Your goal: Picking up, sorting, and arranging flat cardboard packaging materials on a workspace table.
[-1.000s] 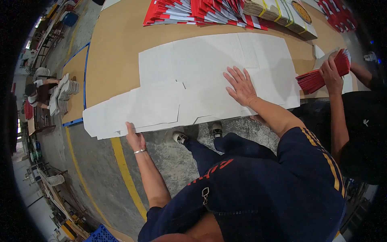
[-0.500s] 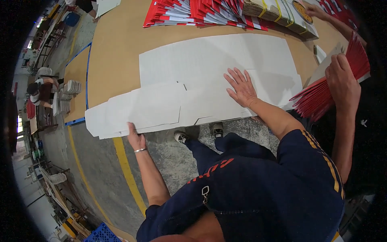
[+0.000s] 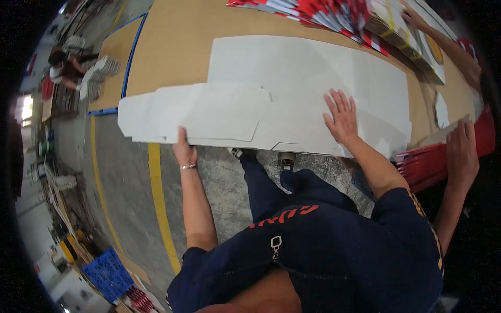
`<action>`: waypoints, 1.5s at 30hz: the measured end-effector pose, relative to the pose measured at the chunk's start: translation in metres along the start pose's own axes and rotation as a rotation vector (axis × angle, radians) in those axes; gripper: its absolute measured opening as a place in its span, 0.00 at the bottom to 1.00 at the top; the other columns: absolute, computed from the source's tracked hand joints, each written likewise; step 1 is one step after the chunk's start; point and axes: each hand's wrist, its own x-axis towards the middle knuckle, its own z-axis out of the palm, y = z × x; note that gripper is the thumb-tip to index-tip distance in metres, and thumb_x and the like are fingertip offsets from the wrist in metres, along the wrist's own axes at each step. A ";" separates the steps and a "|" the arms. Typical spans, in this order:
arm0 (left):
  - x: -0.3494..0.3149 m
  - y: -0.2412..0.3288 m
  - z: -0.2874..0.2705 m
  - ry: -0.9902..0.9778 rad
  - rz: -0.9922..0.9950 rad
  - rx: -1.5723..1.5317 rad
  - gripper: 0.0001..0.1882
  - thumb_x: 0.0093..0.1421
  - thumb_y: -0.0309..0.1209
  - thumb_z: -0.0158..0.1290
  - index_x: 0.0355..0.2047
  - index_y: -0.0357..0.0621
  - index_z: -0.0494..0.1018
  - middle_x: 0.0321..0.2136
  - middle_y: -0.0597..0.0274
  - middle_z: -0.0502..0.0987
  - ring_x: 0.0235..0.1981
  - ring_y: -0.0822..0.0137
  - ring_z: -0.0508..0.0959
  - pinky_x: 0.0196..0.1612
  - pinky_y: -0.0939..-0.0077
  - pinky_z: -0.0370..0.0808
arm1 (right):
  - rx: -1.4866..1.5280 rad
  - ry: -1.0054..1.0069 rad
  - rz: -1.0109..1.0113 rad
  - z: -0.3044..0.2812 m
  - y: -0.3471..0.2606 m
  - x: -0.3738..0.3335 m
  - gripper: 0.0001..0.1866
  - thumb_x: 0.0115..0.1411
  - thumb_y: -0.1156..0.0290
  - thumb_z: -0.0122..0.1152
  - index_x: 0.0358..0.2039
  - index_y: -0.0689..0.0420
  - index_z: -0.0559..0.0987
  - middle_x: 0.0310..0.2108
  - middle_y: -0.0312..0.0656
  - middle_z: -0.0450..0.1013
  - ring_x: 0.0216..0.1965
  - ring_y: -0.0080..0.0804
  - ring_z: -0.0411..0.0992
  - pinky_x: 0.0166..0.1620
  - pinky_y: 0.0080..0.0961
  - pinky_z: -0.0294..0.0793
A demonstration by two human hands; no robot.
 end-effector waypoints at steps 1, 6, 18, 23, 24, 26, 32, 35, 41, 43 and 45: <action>0.003 -0.008 -0.006 0.054 0.032 0.103 0.18 0.55 0.30 0.57 0.38 0.22 0.71 0.37 0.54 0.77 0.35 0.67 0.75 0.39 0.72 0.73 | 0.003 0.019 0.001 0.002 -0.002 0.002 0.31 0.57 0.61 0.50 0.62 0.48 0.58 0.64 0.40 0.48 0.66 0.40 0.43 0.64 0.47 0.36; -0.015 -0.006 0.002 0.024 0.537 0.633 0.14 0.56 0.31 0.56 0.31 0.26 0.74 0.28 0.56 0.79 0.28 0.72 0.74 0.32 0.73 0.71 | -0.026 0.019 -0.039 -0.002 -0.004 0.002 0.30 0.57 0.63 0.49 0.61 0.49 0.59 0.64 0.40 0.49 0.66 0.41 0.44 0.64 0.48 0.37; 0.032 0.051 -0.055 -0.293 -0.227 -0.357 0.19 0.65 0.42 0.43 0.50 0.44 0.64 0.45 0.61 0.71 0.50 0.64 0.71 0.49 0.66 0.71 | 0.444 0.003 -0.133 -0.016 -0.128 0.190 0.25 0.59 0.66 0.54 0.56 0.59 0.65 0.56 0.47 0.63 0.58 0.42 0.59 0.59 0.34 0.57; 0.049 0.068 -0.076 -0.469 -0.250 -0.239 0.21 0.65 0.44 0.43 0.47 0.39 0.68 0.40 0.58 0.75 0.44 0.66 0.74 0.47 0.70 0.72 | 1.107 -0.433 -0.134 0.010 -0.286 0.310 0.22 0.60 0.62 0.53 0.51 0.61 0.70 0.45 0.42 0.71 0.46 0.26 0.68 0.46 0.21 0.67; 0.053 0.070 -0.080 -0.507 -0.239 -0.137 0.22 0.65 0.44 0.42 0.44 0.35 0.71 0.39 0.55 0.76 0.41 0.67 0.76 0.45 0.73 0.73 | 1.104 -0.447 -0.140 0.018 -0.304 0.324 0.22 0.60 0.62 0.53 0.51 0.61 0.70 0.45 0.42 0.71 0.46 0.26 0.68 0.46 0.21 0.67; 0.062 0.080 -0.080 -0.435 -0.221 0.078 0.21 0.64 0.43 0.45 0.41 0.35 0.73 0.35 0.57 0.76 0.37 0.69 0.76 0.42 0.74 0.74 | 0.889 -0.815 -0.281 0.034 -0.333 0.348 0.15 0.59 0.62 0.56 0.37 0.62 0.76 0.28 0.32 0.70 0.29 0.17 0.64 0.31 0.17 0.64; 0.093 0.069 -0.101 0.269 0.021 0.391 0.14 0.57 0.34 0.55 0.36 0.33 0.73 0.27 0.62 0.76 0.27 0.74 0.75 0.33 0.79 0.74 | 0.938 -0.712 -0.232 0.075 -0.352 0.349 0.11 0.57 0.65 0.60 0.25 0.60 0.74 0.19 0.25 0.61 0.21 0.13 0.55 0.23 0.17 0.55; 0.103 0.066 -0.103 0.365 -0.262 0.063 0.26 0.51 0.35 0.61 0.46 0.35 0.66 0.36 0.61 0.75 0.31 0.73 0.75 0.32 0.80 0.74 | 0.967 -0.757 -0.135 0.071 -0.360 0.348 0.11 0.57 0.65 0.60 0.24 0.60 0.73 0.18 0.25 0.61 0.21 0.13 0.55 0.23 0.16 0.55; 0.118 0.051 -0.081 0.166 -0.367 -0.066 0.24 0.52 0.32 0.59 0.46 0.31 0.68 0.40 0.55 0.75 0.38 0.68 0.76 0.40 0.73 0.74 | 0.998 -0.818 -0.021 0.075 -0.360 0.348 0.10 0.57 0.69 0.61 0.31 0.63 0.77 0.21 0.29 0.69 0.21 0.12 0.61 0.24 0.13 0.60; 0.121 0.046 -0.079 0.219 -0.340 -0.081 0.21 0.53 0.30 0.59 0.44 0.30 0.70 0.39 0.56 0.76 0.36 0.69 0.77 0.40 0.76 0.73 | 0.986 -0.819 -0.020 0.077 -0.361 0.347 0.10 0.57 0.69 0.61 0.32 0.63 0.77 0.21 0.29 0.69 0.21 0.12 0.61 0.24 0.13 0.60; 0.122 0.047 -0.076 0.263 -0.298 -0.173 0.18 0.54 0.28 0.57 0.43 0.30 0.71 0.38 0.57 0.76 0.36 0.70 0.76 0.40 0.76 0.72 | 0.981 -0.808 -0.006 0.076 -0.361 0.346 0.10 0.57 0.69 0.60 0.33 0.64 0.78 0.22 0.29 0.70 0.21 0.12 0.61 0.24 0.12 0.60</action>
